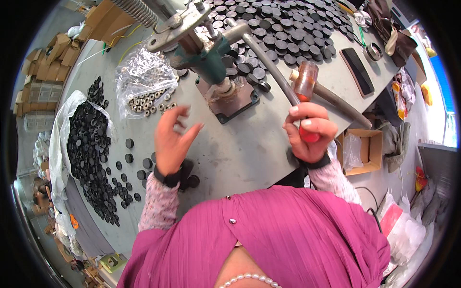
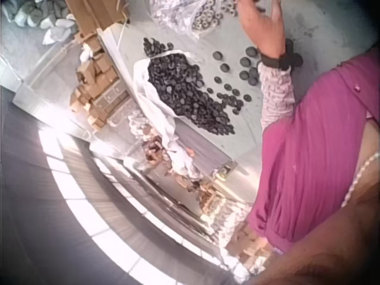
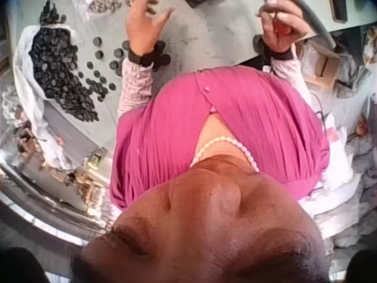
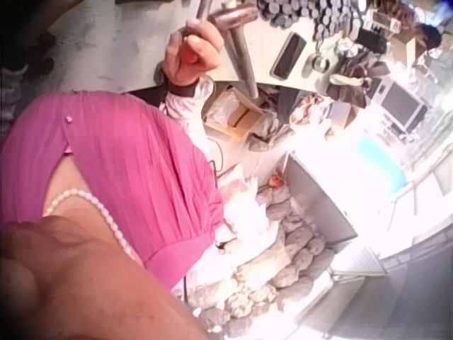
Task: Using a manual press to assemble small plastic parts and metal washers.
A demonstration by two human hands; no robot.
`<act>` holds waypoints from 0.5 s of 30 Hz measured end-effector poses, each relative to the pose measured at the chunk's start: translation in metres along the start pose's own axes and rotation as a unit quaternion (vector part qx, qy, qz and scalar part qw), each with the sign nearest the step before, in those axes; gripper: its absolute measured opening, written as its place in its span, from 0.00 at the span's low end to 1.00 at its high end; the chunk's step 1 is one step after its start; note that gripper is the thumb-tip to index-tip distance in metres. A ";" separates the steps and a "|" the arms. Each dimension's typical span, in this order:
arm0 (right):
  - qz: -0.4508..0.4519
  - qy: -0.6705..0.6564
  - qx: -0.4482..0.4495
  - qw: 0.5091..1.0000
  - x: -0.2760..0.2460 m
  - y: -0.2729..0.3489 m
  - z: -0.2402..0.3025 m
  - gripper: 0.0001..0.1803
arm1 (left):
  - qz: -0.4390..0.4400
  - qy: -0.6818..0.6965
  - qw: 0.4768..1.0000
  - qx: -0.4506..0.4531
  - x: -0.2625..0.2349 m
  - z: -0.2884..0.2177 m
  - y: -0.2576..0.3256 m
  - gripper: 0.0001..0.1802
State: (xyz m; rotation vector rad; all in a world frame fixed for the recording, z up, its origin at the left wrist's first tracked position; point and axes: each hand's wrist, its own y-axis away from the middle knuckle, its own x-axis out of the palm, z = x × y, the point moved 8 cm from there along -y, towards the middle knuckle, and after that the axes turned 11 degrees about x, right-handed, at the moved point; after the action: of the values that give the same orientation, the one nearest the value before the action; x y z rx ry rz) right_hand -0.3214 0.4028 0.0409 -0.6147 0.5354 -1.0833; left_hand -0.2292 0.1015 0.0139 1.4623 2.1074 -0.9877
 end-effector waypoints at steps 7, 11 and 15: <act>0.044 -0.014 0.010 0.999 0.003 -0.057 0.032 0.21 | 0.126 -0.193 0.963 -0.141 -0.043 0.017 0.088 0.23; -0.024 0.039 0.009 0.999 0.014 -0.125 0.061 0.18 | 0.081 -0.192 0.966 -0.152 -0.051 0.023 0.100 0.24; -0.072 0.026 0.029 0.997 0.017 -0.168 0.066 0.19 | 0.110 -0.222 0.955 -0.164 -0.055 0.037 0.108 0.22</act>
State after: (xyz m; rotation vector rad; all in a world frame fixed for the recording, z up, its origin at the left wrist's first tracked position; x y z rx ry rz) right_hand -0.3784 0.3434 0.2028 -0.5819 0.5084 -1.2488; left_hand -0.1112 0.0608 -0.0099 1.1491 1.6488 -0.7508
